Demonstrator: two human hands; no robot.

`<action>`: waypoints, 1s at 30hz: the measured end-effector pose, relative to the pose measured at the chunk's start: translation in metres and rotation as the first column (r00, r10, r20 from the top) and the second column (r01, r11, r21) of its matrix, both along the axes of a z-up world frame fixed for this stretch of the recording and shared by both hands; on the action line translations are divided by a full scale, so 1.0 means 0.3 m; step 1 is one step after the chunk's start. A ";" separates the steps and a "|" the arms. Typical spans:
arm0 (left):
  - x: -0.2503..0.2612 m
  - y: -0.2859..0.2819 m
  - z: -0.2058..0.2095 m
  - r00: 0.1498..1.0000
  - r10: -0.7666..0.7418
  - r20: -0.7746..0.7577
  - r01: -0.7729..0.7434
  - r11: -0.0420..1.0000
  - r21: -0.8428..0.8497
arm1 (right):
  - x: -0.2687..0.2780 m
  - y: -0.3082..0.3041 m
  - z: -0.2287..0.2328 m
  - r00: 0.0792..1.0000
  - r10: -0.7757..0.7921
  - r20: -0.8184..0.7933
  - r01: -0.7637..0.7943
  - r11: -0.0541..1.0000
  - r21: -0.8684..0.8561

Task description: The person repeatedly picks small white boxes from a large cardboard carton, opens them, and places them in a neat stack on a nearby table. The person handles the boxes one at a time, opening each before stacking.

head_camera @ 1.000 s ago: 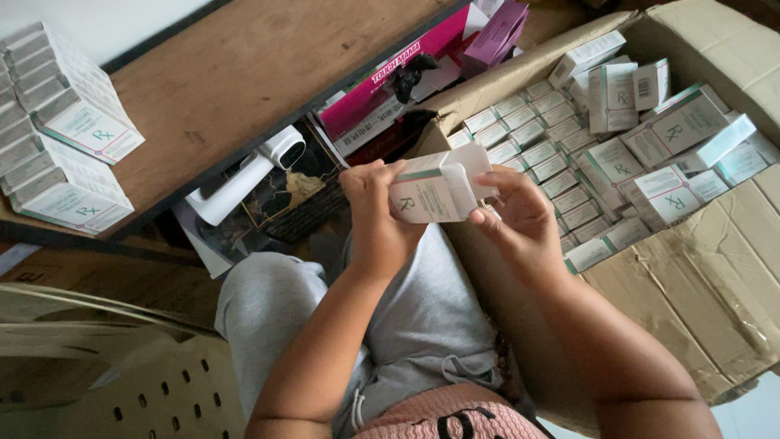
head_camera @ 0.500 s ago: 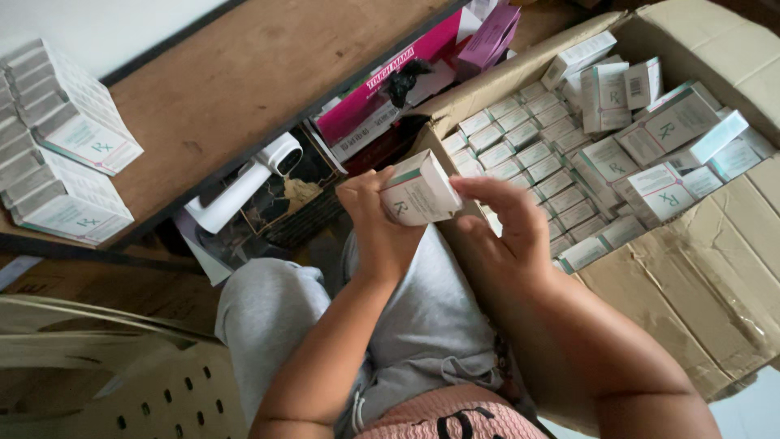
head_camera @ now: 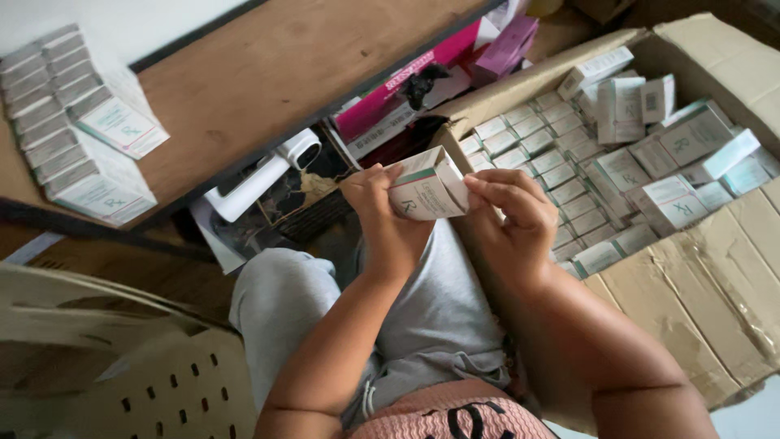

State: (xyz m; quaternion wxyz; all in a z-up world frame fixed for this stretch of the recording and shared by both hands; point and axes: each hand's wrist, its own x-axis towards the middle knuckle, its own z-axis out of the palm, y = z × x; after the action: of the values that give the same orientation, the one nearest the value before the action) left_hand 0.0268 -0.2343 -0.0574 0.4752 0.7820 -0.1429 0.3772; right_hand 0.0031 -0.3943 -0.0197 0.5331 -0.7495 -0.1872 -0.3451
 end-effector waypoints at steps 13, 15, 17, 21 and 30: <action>0.019 0.285 0.022 0.959 0.279 -0.051 -0.283 0.940 -0.192 | 0.175 0.432 0.097 0.958 0.286 -0.032 -0.288 0.951 -0.109; 0.009 0.411 0.045 0.933 0.350 -0.081 -0.358 0.925 -0.125 | 0.234 0.560 0.071 0.915 0.398 -0.059 -0.401 0.915 -0.040; -0.011 0.519 0.062 0.909 0.403 -0.105 -0.414 0.902 -0.125 | 0.312 0.706 0.040 0.869 0.491 -0.064 -0.491 0.871 0.010; -0.055 0.659 0.064 0.950 0.241 -0.200 -0.313 0.735 -0.602 | 0.500 1.004 -0.043 0.621 0.740 -0.257 -0.613 0.663 0.430; -0.135 0.740 0.062 0.982 0.054 -0.180 -0.183 0.499 -0.847 | 0.815 1.485 -0.248 0.833 0.551 0.040 -0.551 0.834 -0.020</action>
State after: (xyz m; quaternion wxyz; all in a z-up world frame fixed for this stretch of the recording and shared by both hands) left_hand -0.0137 -0.0123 -0.0389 0.7815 0.4736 0.1482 0.3781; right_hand 0.2475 0.0513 -0.0940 0.6027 -0.6581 -0.4080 -0.1927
